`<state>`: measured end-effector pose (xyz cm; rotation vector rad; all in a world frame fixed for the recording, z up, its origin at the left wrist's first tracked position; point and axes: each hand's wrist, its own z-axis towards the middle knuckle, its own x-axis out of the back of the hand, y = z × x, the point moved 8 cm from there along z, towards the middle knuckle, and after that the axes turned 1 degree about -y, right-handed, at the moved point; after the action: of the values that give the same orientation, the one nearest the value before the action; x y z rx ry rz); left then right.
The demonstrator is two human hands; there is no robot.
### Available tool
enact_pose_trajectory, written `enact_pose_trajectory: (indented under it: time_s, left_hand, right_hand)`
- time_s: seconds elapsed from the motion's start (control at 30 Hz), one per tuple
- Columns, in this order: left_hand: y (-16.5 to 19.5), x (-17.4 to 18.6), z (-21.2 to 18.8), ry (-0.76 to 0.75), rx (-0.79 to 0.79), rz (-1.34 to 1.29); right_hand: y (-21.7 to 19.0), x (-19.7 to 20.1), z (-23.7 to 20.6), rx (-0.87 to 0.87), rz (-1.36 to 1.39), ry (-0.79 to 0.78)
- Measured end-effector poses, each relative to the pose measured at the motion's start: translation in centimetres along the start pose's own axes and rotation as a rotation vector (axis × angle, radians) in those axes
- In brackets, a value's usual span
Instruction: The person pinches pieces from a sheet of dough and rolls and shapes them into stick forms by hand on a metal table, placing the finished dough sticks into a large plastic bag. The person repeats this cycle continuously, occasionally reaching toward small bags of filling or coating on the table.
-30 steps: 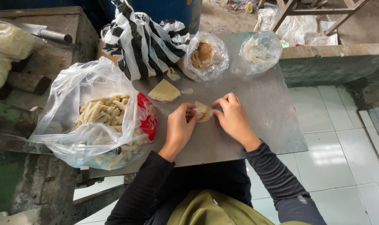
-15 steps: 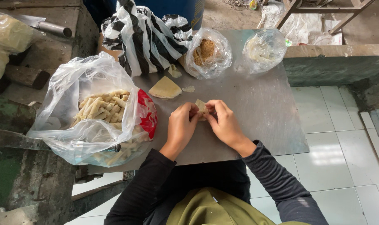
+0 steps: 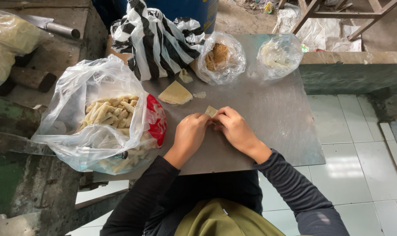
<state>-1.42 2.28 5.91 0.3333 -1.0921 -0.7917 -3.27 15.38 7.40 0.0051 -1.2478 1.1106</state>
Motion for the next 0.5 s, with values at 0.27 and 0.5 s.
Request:
enact_pose_trajectory:
  time_s: [0.27,0.5]
  left_hand:
    - [-2.8,-0.9,2.1,-0.105,0.232,-0.022]
    - [-1.2,-0.6,1.3,-0.015,-0.059,0.122]
  right_hand:
    - [5.9,-2.6,5.6,-0.198,-0.085,-0.437]
    - [4.0,-1.3,4.4,0.063,0.039,-0.351]
